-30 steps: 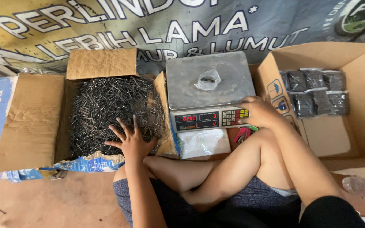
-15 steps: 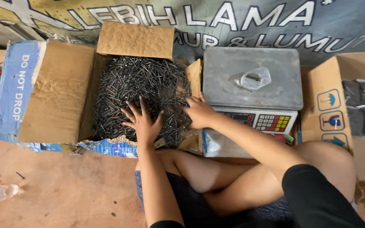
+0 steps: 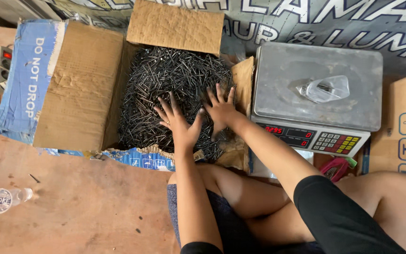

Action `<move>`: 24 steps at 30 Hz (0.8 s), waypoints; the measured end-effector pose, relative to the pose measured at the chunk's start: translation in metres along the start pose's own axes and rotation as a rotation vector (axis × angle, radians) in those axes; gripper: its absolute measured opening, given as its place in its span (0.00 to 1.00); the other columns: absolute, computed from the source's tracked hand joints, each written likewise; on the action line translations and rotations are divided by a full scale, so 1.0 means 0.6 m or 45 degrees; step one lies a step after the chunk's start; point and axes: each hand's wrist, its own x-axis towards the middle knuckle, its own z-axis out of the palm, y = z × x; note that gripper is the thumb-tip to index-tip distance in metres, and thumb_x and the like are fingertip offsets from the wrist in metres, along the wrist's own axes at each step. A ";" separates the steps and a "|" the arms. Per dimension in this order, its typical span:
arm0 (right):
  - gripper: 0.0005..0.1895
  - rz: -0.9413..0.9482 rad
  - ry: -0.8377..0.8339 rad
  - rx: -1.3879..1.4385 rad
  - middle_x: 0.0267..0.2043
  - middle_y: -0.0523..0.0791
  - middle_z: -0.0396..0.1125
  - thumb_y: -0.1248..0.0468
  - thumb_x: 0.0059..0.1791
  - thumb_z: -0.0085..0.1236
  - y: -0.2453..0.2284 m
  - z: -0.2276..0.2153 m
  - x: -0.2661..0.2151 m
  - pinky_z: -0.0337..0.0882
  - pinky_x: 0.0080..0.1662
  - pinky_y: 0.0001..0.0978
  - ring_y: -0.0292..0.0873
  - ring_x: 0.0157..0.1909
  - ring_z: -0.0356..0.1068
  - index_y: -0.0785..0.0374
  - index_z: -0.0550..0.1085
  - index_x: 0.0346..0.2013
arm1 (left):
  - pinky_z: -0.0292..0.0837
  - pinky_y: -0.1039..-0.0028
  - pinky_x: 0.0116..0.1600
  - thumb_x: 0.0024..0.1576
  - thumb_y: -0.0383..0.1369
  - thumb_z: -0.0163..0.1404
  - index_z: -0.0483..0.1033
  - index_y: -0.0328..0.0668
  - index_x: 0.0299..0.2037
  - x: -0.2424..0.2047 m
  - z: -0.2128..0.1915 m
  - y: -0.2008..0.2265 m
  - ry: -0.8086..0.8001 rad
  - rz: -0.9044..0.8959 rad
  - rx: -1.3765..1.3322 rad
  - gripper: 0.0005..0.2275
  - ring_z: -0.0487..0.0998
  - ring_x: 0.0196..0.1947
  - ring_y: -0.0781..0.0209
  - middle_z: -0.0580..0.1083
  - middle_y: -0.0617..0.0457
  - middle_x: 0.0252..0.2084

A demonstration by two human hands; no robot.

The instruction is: The person scoops nails from a large cardboard box and places them into a small plastic bag on a digital scale. They repeat this process multiple times, adjusting the bag on the scale to check the weight.

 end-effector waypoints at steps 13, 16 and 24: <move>0.70 -0.177 0.139 0.110 0.74 0.54 0.26 0.34 0.23 0.70 -0.005 0.081 0.006 0.17 0.57 0.84 0.66 0.72 0.10 0.54 0.47 0.71 | 0.26 0.22 0.59 0.49 0.50 0.59 0.42 0.43 0.72 -0.004 -0.006 0.020 0.013 0.013 -0.112 0.46 0.24 0.68 0.21 0.35 0.29 0.72; 0.66 -0.165 0.107 0.220 0.74 0.55 0.25 0.37 0.26 0.70 -0.006 0.085 0.008 0.18 0.56 0.85 0.68 0.71 0.10 0.55 0.49 0.70 | 0.27 0.22 0.59 0.49 0.47 0.60 0.43 0.44 0.72 -0.004 -0.007 0.025 0.009 0.021 -0.111 0.46 0.25 0.68 0.19 0.35 0.28 0.71; 0.57 -0.177 0.201 0.231 0.75 0.52 0.27 0.46 0.29 0.70 -0.006 0.082 0.003 0.19 0.57 0.84 0.65 0.72 0.11 0.52 0.55 0.68 | 0.29 0.22 0.60 0.49 0.48 0.60 0.42 0.45 0.72 -0.003 -0.009 0.032 0.018 0.037 -0.138 0.46 0.25 0.68 0.20 0.35 0.29 0.72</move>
